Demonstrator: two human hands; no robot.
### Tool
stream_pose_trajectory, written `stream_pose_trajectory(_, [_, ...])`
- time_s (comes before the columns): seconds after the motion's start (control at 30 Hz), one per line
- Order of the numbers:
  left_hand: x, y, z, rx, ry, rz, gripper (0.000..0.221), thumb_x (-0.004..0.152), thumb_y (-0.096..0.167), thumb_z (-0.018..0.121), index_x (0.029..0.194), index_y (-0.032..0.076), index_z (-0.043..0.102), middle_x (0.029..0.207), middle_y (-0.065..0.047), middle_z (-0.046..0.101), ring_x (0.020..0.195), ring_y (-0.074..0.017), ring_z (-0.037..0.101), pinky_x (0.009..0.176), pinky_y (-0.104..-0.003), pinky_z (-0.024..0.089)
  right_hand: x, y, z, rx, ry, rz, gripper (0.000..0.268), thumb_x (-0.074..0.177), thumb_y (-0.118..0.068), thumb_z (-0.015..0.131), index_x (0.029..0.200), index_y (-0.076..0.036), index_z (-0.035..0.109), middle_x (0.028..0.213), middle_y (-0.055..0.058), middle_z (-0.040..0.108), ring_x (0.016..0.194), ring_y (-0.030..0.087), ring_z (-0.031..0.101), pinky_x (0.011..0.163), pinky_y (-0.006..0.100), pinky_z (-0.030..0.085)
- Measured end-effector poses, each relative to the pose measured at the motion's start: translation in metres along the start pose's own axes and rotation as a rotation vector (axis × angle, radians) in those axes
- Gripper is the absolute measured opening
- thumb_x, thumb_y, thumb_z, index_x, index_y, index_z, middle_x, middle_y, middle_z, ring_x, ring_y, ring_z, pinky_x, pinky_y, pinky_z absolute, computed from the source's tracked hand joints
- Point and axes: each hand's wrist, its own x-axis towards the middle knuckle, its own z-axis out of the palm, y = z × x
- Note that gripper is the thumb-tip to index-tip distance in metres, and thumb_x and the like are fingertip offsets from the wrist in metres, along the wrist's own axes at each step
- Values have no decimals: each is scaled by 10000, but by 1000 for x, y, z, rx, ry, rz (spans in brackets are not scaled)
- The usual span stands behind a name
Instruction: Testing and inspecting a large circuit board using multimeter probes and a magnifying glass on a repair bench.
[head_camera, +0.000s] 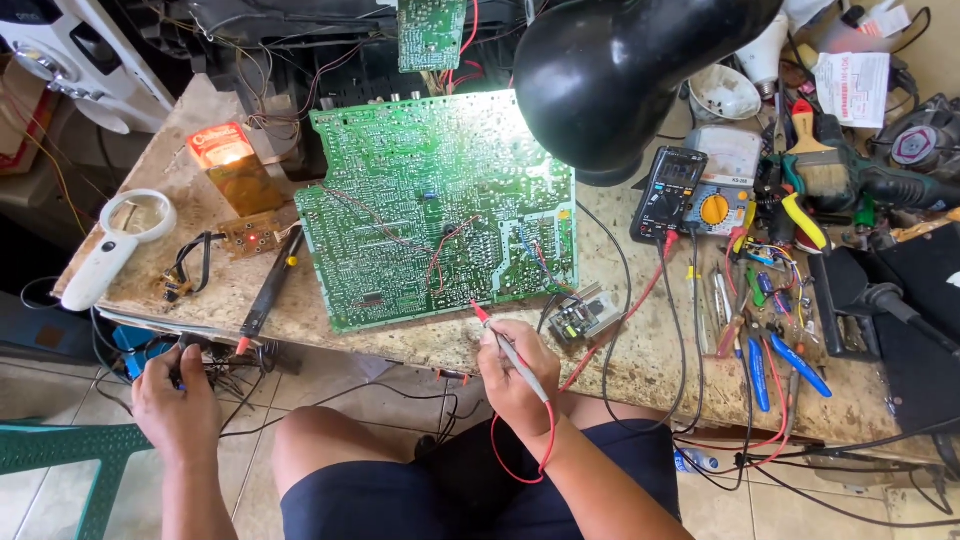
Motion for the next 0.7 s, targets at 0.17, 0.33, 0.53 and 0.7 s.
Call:
stream_pose_trajectory(0.17, [1,0,0,-2,-3,-15,244,1185,253,677,1224,22,746,1144,-131,740,1100,-353,590,857,-485,463,-2,2,1,-5,-6,5,156,935,-114,614,1075,-46,636,944,108,738,714,239,711,635,351,567])
stream_pose_trajectory(0.33, [3,3,-2,-8,-10,-41,241,1172,247,675,1233,26,749,1141,-135,738,1108,-359,590,874,-488,460,-2,2,2,-7,12,9,147,939,-128,621,1062,-51,648,951,105,743,620,204,686,610,341,558])
stream_pose_trajectory(0.53, [4,-3,0,7,1,-11,243,1167,253,688,1222,27,759,1118,-136,743,1101,-367,595,852,-501,473,-3,3,4,-5,26,10,144,937,-147,626,1051,-61,643,982,109,744,617,201,688,618,330,552])
stream_pose_trajectory(0.7, [6,-2,-1,24,-26,-39,283,1171,288,668,1210,21,754,1104,-151,741,1100,-370,589,830,-511,462,-4,4,4,-30,22,1,156,929,-130,627,1067,-58,642,1005,121,746,653,222,700,648,344,562])
